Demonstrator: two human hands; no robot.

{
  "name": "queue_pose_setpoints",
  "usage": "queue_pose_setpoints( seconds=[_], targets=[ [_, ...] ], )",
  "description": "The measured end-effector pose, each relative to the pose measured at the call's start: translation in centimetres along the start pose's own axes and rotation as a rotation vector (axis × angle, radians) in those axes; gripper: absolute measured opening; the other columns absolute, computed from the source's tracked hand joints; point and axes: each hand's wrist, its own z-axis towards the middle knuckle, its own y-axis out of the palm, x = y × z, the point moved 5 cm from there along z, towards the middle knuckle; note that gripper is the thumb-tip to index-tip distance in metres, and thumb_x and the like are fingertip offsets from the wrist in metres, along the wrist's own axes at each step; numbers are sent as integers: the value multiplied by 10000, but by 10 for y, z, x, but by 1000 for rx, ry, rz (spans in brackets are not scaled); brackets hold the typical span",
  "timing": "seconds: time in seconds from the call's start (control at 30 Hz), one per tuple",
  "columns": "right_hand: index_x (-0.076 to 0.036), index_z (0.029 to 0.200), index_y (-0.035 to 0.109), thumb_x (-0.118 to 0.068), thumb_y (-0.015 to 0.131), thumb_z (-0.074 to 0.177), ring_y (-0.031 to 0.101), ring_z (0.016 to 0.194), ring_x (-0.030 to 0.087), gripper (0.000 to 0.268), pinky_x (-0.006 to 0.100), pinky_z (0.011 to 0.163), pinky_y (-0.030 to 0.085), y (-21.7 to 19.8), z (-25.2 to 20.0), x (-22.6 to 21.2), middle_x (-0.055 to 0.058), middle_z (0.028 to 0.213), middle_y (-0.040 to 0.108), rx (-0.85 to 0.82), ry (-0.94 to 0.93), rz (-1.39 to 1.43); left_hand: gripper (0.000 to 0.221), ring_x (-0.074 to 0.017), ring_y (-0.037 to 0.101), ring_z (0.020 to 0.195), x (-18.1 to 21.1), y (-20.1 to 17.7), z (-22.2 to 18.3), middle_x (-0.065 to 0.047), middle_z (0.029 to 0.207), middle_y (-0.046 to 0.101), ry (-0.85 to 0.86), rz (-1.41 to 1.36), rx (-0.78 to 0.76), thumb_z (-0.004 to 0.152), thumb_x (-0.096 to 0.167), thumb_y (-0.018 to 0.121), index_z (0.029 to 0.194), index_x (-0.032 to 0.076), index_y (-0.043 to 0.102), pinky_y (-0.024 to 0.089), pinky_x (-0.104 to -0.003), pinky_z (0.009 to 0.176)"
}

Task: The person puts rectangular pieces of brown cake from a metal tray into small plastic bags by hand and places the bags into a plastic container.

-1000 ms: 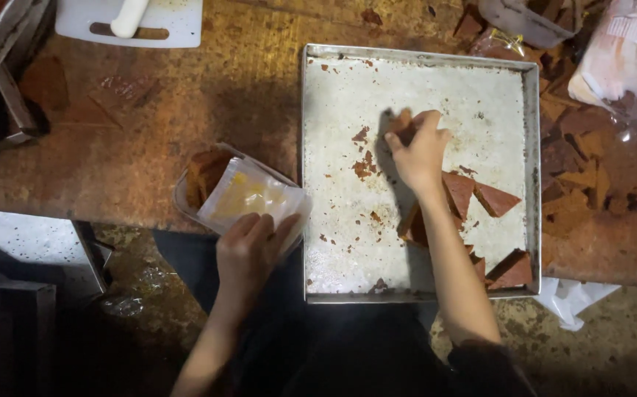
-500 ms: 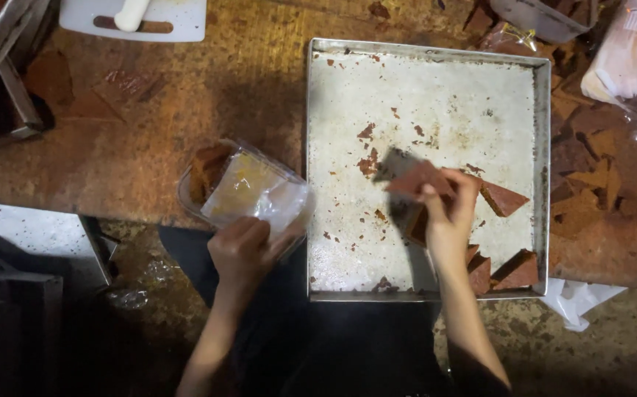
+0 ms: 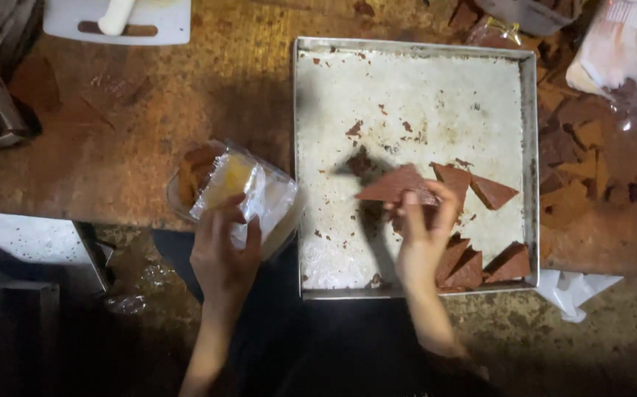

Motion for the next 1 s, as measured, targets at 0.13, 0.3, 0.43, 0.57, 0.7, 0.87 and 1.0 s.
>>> queue_pose_setpoints(
  seconds=[0.13,0.3,0.43,0.57,0.7,0.87,1.0],
  targets=[
    [-95,1265,542,-50,611,1010,716,767,270,268,328,658,619,32,-3,8,94,955,586,-230,266,434,227,-215,690,752,5,-1,4,8,950,698,-42,-139,26,862,7,752,1026,164,728,587,-300,637],
    [-69,1300,518,-18,581,961,730,835,304,349,359,755,638,41,-29,-8,130,950,618,-335,360,580,167,-261,740,961,-1,5,2,4,1160,749,-28,-6,-26,851,59,805,940,190,754,604,-389,739],
    [9,1246,557,54,661,913,680,1059,312,351,348,865,637,51,-64,-55,231,1184,613,-592,-84,237,374,-224,688,770,11,4,6,9,1167,754,-75,-80,-151,838,20,739,1147,229,758,561,-367,677],
    [-78,1329,637,-56,669,991,679,1253,267,340,331,1101,549,63,-98,-45,165,1403,599,-807,-618,-350,426,-146,676,1291,63,-24,15,-2,1472,622,42,-94,-56,1029,81,696,1436,169,605,581,-263,868],
    [30,1279,662,60,753,896,701,1203,295,395,343,1154,513,67,-81,-56,204,1345,640,-854,-592,-325,437,-184,667,1323,64,-4,-10,-70,1516,589,106,26,-97,1076,86,616,1501,116,520,585,-269,905],
    [-60,1314,508,-93,570,1038,636,417,99,285,216,278,559,59,-31,-76,130,1091,743,-736,-467,-514,290,-109,714,764,136,-24,-23,-88,1412,651,405,-405,-273,1052,23,570,1321,62,673,544,-243,639],
    [-187,1204,737,224,510,692,465,373,38,695,204,310,389,50,-1,-100,70,1413,679,-988,6,-772,181,-240,786,1006,90,-17,8,-117,1147,771,161,-685,-263,937,27,703,1115,39,734,628,-311,888]
  ],
)
